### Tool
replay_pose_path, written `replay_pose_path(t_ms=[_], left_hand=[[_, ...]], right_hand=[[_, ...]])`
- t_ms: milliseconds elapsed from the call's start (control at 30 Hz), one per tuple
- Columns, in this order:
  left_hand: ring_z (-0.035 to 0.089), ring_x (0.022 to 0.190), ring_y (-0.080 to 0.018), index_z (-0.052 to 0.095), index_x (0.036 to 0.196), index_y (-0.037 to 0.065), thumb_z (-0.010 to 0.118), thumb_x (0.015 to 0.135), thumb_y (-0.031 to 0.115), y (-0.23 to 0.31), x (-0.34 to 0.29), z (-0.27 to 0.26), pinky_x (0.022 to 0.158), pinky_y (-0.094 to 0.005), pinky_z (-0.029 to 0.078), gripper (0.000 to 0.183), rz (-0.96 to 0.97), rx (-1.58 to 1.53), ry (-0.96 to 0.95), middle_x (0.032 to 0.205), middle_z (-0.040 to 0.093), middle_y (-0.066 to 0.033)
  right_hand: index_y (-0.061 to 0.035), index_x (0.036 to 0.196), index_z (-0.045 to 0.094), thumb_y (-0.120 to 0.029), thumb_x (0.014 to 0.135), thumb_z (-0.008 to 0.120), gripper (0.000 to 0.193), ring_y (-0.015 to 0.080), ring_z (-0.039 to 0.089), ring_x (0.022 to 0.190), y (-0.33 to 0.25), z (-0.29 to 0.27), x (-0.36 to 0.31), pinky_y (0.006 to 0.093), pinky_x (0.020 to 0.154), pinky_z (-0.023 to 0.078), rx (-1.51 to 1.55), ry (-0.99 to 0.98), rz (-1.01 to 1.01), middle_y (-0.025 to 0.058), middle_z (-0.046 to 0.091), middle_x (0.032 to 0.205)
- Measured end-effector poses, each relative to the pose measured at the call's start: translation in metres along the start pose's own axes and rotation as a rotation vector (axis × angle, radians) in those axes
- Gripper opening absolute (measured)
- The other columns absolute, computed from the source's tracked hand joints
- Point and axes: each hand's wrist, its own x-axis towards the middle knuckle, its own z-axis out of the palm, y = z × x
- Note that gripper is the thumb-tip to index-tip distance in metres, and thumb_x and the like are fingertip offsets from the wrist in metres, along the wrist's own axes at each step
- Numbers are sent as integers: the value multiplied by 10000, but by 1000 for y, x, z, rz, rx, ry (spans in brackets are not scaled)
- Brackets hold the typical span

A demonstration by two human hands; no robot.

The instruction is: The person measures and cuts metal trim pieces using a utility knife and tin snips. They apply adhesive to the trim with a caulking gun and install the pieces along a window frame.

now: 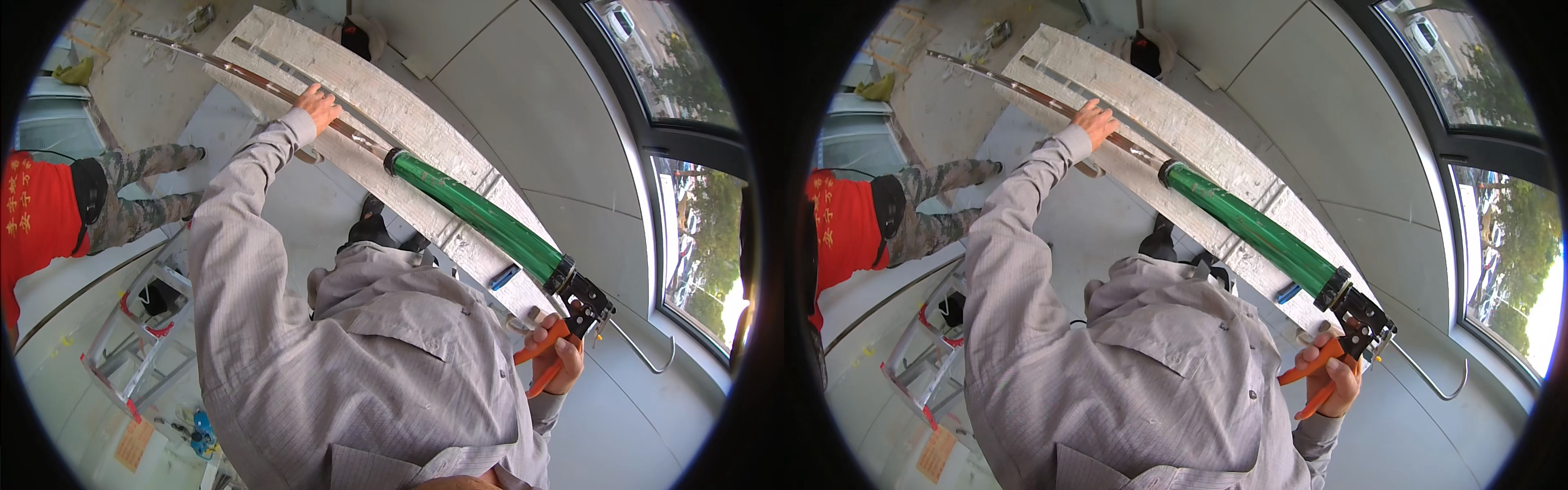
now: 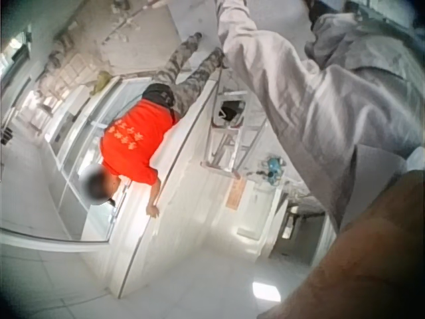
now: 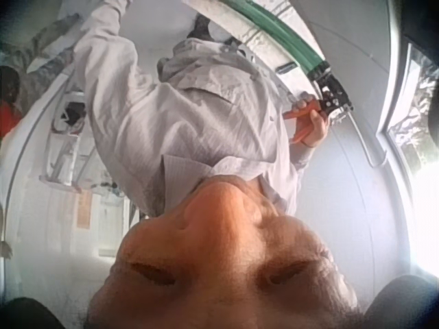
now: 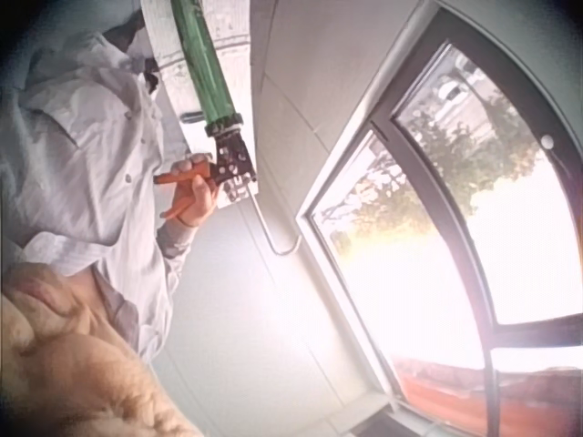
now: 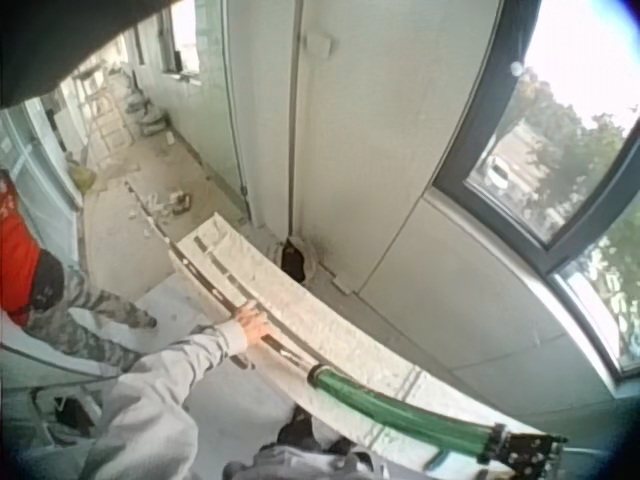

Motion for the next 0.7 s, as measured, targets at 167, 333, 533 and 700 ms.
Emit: replay_pose_path(t_ms=[167,333,533,700], left_hand=[[672,1014,-284,677,1049,114,603,914,30,-24,-2,8,1200,-493,344,176,-62,61,-13,1076,664,-124],[681,1088,-265,702,1096,136,563,977,119,-52,-1,25,1184,-496,337,184,-168,130,-115,1130,684,-105],[669,1084,-277,687,1070,134,549,954,98,-65,6,46,1184,-487,353,184,-219,86,-82,1116,672,-112],[670,1088,-252,703,1063,164,570,954,117,-60,4,42,1189,-506,324,179,-163,104,-88,1106,675,-85]], right_hand=[[6,1357,532,-92,779,610,592,301,633,1026,7,3,2,536,923,559,79,-40,-9,138,612,1161],[-23,1409,495,-95,775,624,652,308,645,1044,6,-3,1,576,928,551,108,-18,-17,145,626,1201],[-18,1419,487,-105,790,616,648,306,667,1035,6,-9,-4,565,911,558,103,63,-19,166,650,1203],[-14,1428,480,-94,796,607,649,304,667,1020,4,-6,-5,534,870,570,91,62,-44,180,650,1181]])
